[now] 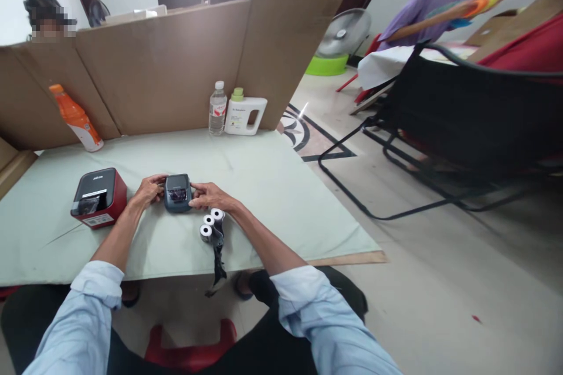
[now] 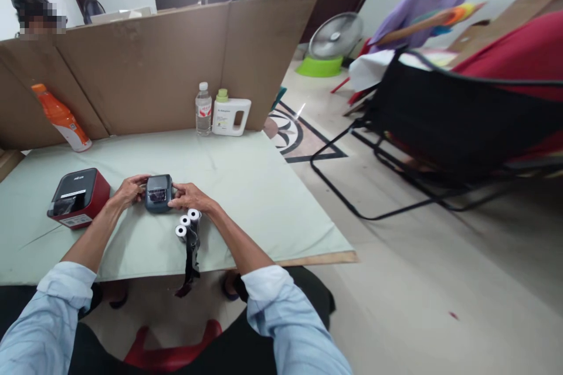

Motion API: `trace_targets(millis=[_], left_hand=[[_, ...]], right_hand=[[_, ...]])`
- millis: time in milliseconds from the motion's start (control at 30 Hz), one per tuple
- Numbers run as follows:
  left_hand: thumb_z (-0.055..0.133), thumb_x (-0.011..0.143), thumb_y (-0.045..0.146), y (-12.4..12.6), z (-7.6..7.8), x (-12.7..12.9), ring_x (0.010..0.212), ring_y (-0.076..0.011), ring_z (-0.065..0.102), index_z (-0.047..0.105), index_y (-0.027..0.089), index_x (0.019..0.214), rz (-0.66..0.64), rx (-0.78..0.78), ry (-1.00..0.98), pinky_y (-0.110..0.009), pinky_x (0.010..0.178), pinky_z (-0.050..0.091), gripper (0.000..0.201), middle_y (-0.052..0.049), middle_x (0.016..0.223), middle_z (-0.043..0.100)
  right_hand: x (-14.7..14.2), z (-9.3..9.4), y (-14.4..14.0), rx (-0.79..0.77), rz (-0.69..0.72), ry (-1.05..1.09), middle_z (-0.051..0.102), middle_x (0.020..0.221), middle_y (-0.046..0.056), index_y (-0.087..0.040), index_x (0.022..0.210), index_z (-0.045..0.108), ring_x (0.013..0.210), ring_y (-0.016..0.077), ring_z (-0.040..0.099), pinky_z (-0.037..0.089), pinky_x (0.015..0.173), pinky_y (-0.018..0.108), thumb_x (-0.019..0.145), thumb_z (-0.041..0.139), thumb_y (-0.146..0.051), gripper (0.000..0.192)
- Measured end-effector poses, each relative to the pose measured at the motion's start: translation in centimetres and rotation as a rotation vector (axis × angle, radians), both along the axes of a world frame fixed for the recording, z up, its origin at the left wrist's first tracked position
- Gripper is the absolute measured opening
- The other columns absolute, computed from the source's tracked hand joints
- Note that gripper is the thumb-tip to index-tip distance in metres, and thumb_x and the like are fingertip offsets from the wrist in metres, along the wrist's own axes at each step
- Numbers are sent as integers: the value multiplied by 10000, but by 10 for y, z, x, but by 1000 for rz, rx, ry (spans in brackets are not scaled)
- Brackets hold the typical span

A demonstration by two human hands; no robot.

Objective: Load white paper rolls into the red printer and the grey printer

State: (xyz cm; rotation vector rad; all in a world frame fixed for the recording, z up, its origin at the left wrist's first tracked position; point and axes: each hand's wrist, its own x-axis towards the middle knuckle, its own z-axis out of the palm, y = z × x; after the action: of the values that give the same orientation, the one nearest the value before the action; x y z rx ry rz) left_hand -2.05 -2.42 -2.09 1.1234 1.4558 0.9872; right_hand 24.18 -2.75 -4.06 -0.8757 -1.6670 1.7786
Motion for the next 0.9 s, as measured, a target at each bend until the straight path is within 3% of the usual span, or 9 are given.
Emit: trace_targets(millis=[467,700,900], left_hand=[[627,622,7,-2,4,2,515,-60,554,748,161,1258,9,-18,15,-159,395,372,666,-100,1128,775],[608,632,0,-2,2,7,486,-56,533,730,176,1297,27,5,82,-156,388,353,699,-72,1099,787],[768,644,41,-9,1,-9,594,-82,589,701,166,1338,-81,-6,-172,-183,471,460,709,-121,1173,755]], right_hand=[[-1,-4,1,21,5,29,626,692,-55,-113,1493,538,626,135,577,446,537,225,645,900,-352,952],[-1,-6,3,52,23,40,633,679,-54,-107,1443,585,618,130,581,441,530,217,666,882,-337,863],[-1,-3,1,40,21,45,636,690,-55,-120,1482,551,629,135,589,451,542,224,669,886,-345,908]])
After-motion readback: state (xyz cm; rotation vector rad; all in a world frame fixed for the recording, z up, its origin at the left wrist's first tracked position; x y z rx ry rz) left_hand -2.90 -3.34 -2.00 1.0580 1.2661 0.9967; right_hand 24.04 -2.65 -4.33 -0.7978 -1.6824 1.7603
